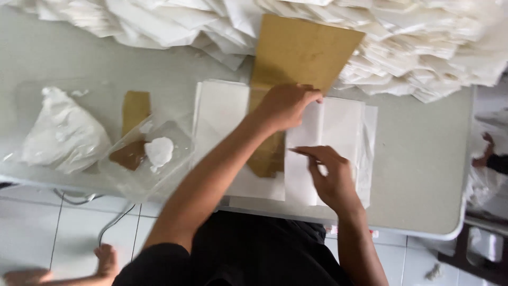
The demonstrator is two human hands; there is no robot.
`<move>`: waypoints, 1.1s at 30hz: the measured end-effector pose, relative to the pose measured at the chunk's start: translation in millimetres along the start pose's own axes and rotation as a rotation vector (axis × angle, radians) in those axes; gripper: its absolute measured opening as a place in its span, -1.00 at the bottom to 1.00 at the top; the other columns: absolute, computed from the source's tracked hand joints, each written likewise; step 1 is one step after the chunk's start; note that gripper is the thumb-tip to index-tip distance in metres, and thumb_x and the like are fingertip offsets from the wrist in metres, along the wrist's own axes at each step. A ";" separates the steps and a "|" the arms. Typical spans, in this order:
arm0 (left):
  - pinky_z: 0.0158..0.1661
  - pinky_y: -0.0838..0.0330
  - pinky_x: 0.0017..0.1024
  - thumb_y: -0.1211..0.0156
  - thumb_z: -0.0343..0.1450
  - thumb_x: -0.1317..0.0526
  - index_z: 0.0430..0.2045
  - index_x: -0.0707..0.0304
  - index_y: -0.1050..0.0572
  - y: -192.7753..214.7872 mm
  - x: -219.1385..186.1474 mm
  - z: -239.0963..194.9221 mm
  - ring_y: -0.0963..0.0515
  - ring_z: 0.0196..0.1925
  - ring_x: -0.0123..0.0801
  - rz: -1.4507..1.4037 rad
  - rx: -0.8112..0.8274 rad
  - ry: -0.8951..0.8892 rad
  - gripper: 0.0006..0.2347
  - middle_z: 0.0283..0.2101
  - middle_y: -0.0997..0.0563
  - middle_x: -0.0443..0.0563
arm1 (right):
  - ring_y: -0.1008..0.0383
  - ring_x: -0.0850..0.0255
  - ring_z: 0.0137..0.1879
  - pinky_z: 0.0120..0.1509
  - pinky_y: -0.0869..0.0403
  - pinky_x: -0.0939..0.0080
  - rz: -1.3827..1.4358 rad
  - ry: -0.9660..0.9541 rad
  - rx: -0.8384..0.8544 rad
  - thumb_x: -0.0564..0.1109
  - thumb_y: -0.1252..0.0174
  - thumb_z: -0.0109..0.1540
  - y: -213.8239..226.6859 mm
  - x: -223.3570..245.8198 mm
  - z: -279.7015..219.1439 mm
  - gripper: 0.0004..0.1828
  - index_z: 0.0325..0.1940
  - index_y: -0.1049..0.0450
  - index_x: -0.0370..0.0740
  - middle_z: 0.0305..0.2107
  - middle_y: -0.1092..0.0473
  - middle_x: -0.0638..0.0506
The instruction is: The person applies a white paste to a brown cardboard template using a small wooden block, then places white paper sheets onto the paste and folds the template to enclose them. The person repeats this process to assemble multiple paper packs.
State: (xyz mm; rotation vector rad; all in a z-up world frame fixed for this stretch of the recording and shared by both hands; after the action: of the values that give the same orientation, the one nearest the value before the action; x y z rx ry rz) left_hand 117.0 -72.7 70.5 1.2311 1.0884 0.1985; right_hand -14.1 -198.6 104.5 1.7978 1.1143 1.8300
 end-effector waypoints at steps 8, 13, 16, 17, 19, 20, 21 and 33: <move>-0.40 -0.51 -0.49 -0.37 0.34 0.24 -0.49 0.11 -0.51 13.9 62.0 -85.7 -0.56 -0.55 -0.41 -0.394 -1.094 0.037 -0.89 -0.58 -0.56 -0.14 | -0.54 0.21 -0.27 -0.17 -0.52 0.29 0.135 0.217 -0.340 -0.45 -0.20 0.24 -1.8 10.9 8.7 -0.73 -0.16 -0.64 -0.15 -0.31 -0.54 0.04; -0.50 -0.46 -0.40 -0.26 0.41 0.05 -0.50 0.11 -0.45 -11.0 96.3 -88.6 -0.57 -0.59 -0.28 -0.371 -1.134 0.180 -0.80 -0.64 -0.53 -0.06 | -0.58 0.19 -0.33 -0.27 -0.56 0.30 0.268 0.342 -0.195 -0.37 -0.32 0.11 -34.7 92.9 36.7 -0.73 -0.22 -0.68 -0.04 -0.36 -0.55 0.08; -0.49 -0.47 -0.25 -0.17 0.46 0.03 -0.48 0.15 -0.44 -16.2 103.5 -87.6 -0.62 -0.55 -0.10 -0.321 -1.096 0.232 -0.77 -0.62 -0.53 0.05 | -0.61 0.06 -0.32 -0.25 -0.59 0.19 0.265 0.536 -0.115 -0.31 -0.36 0.13 -62.8 147.0 53.5 -0.81 -0.23 -0.68 -0.08 -0.36 -0.55 0.01; -0.47 -0.48 -0.16 -0.12 0.49 0.03 -0.47 0.17 -0.44 -19.4 102.4 -86.1 -0.63 -0.51 -0.02 -0.297 -1.058 0.260 -0.76 -0.59 -0.55 0.10 | -0.60 -0.03 -0.30 -0.22 -0.59 0.11 0.213 0.682 -0.108 -0.32 -0.36 0.15 -73.3 162.6 54.9 -0.84 -0.23 -0.66 -0.14 -0.36 -0.54 -0.06; -0.44 -0.47 -0.14 -0.03 0.51 0.04 -0.48 0.15 -0.41 -18.7 102.7 -89.5 -0.61 -0.51 -0.01 -0.330 -0.995 0.299 -0.77 -0.62 -0.51 0.07 | -0.59 -0.09 -0.28 -0.17 -0.57 0.07 0.146 0.774 -0.051 -0.38 -0.30 0.14 -98.4 166.5 63.7 -0.83 -0.25 -0.66 -0.21 -0.36 -0.55 -0.11; -0.41 -0.46 -0.12 0.05 0.53 0.06 -0.49 0.13 -0.38 -19.4 103.0 -89.5 -0.58 -0.52 0.00 -0.361 -0.928 0.327 -0.76 -0.64 -0.47 0.04 | -0.58 -0.14 -0.26 -0.12 -0.55 0.02 0.078 0.863 -0.005 -0.43 -0.24 0.14 -111.9 169.3 66.5 -0.82 -0.26 -0.65 -0.28 -0.36 -0.56 -0.16; -0.41 -0.46 -0.12 0.05 0.53 0.06 -0.49 0.13 -0.38 -22.6 104.7 -88.3 -0.58 -0.52 0.00 -0.361 -0.933 0.333 -0.76 -0.64 -0.47 0.04 | -0.58 -0.14 -0.26 -0.12 -0.55 0.02 0.080 0.867 0.002 -0.43 -0.24 0.14 -120.8 168.9 68.9 -0.82 -0.26 -0.65 -0.28 -0.36 -0.56 -0.16; -0.42 -0.50 -0.19 0.08 0.55 0.08 -0.39 0.10 -0.43 -28.4 113.7 -84.6 -0.63 -0.47 -0.08 -0.391 -0.898 0.300 -0.80 -0.59 -0.51 0.04 | -0.61 0.02 -0.26 -0.08 -0.53 0.06 -0.147 0.852 0.167 -0.38 -0.17 0.21 -151.7 182.4 85.7 -0.77 -0.25 -0.68 -0.14 -0.37 -0.62 -0.04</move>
State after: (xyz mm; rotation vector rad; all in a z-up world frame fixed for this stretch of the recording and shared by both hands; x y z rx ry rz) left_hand 100.3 45.8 -10.7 0.1810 1.2647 0.5135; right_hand 0.2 53.2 109.7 0.9276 1.6557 2.5342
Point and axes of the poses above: each hand's wrist, its own z-axis towards the middle knuckle, its own y-axis out of the back of the hand, x = y × z, the point moved 4 cm from there along z, towards the middle knuckle
